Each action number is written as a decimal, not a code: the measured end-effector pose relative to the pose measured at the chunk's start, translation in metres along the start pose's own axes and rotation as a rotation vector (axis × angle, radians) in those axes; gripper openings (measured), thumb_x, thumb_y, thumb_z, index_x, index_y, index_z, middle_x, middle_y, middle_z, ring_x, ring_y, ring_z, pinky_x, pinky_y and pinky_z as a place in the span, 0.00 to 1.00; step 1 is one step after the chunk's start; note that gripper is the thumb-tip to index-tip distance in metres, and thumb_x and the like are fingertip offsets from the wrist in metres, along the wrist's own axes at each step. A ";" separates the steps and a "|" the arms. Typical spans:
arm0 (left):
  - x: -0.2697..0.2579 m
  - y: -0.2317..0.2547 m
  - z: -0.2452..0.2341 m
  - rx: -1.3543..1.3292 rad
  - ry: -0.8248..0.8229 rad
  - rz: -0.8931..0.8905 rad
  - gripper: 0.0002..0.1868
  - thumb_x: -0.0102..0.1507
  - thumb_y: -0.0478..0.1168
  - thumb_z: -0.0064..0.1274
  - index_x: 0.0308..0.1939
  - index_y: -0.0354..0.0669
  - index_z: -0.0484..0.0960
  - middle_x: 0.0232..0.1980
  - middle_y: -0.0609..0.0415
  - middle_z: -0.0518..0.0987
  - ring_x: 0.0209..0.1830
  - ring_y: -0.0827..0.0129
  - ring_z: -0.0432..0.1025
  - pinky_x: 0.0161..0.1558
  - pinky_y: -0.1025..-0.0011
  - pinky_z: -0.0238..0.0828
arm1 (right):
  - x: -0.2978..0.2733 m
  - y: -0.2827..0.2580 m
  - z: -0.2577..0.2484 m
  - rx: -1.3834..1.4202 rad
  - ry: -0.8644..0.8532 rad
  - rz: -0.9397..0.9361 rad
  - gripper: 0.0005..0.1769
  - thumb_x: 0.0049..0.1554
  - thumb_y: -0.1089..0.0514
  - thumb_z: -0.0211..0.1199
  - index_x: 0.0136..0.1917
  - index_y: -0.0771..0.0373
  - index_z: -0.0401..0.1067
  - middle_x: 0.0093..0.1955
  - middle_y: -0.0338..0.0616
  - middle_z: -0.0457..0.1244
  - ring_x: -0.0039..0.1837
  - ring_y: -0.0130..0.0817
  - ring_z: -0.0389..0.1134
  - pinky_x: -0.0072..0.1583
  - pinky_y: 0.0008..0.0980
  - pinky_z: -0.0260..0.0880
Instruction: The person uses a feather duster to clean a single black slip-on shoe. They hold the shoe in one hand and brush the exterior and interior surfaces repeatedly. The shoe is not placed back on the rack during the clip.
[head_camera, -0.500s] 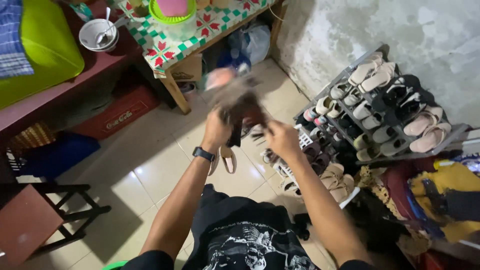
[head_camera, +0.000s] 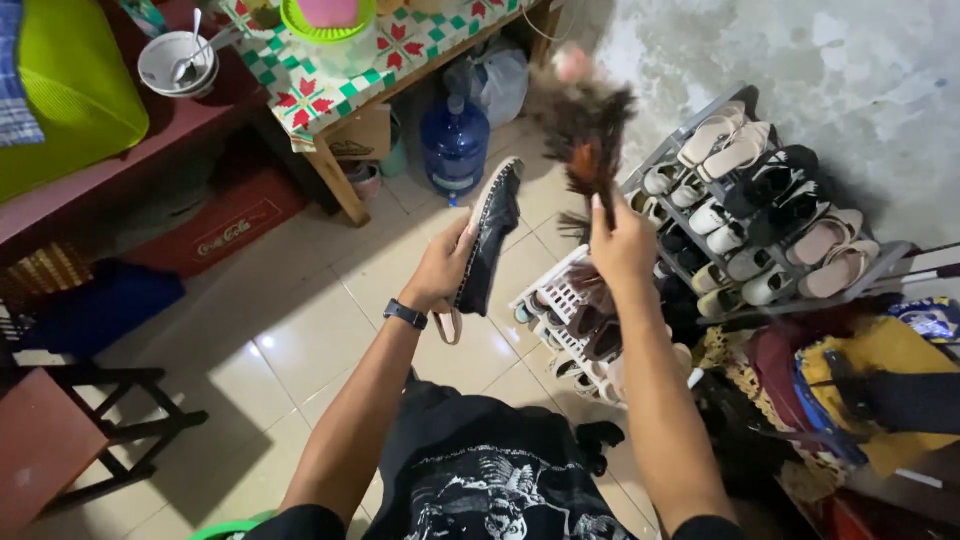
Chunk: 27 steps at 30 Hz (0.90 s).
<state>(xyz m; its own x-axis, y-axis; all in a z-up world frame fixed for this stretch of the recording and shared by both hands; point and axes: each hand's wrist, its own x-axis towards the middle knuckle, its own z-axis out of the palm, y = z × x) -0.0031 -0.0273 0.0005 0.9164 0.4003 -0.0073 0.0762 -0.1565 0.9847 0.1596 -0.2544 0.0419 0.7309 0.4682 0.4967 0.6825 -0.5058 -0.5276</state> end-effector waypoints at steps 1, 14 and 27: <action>0.001 0.002 0.000 -0.055 -0.051 -0.007 0.24 0.75 0.46 0.38 0.70 0.36 0.71 0.60 0.46 0.81 0.59 0.67 0.73 0.61 0.71 0.67 | 0.002 -0.002 -0.007 0.058 0.097 -0.031 0.14 0.66 0.57 0.62 0.62 0.66 0.76 0.46 0.59 0.69 0.46 0.59 0.72 0.46 0.49 0.72; 0.013 -0.053 0.010 -0.808 -0.026 -0.388 0.23 0.75 0.52 0.40 0.62 0.38 0.77 0.50 0.52 0.82 0.42 0.72 0.76 0.45 0.69 0.76 | -0.045 -0.012 0.011 0.061 0.125 0.150 0.14 0.64 0.55 0.62 0.60 0.64 0.76 0.46 0.60 0.69 0.47 0.59 0.71 0.47 0.49 0.71; 0.016 0.023 -0.011 -1.109 -0.148 -0.382 0.36 0.68 0.61 0.35 0.64 0.33 0.72 0.57 0.39 0.80 0.52 0.51 0.79 0.51 0.55 0.80 | -0.081 -0.023 0.033 0.015 0.000 0.359 0.18 0.58 0.56 0.65 0.61 0.62 0.78 0.37 0.62 0.67 0.41 0.62 0.69 0.43 0.51 0.68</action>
<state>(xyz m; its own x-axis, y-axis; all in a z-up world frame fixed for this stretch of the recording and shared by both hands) 0.0093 -0.0143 0.0247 0.9502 0.1313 -0.2827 0.0394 0.8491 0.5268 0.0853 -0.2565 -0.0091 0.9240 0.2626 0.2779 0.3823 -0.6274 -0.6784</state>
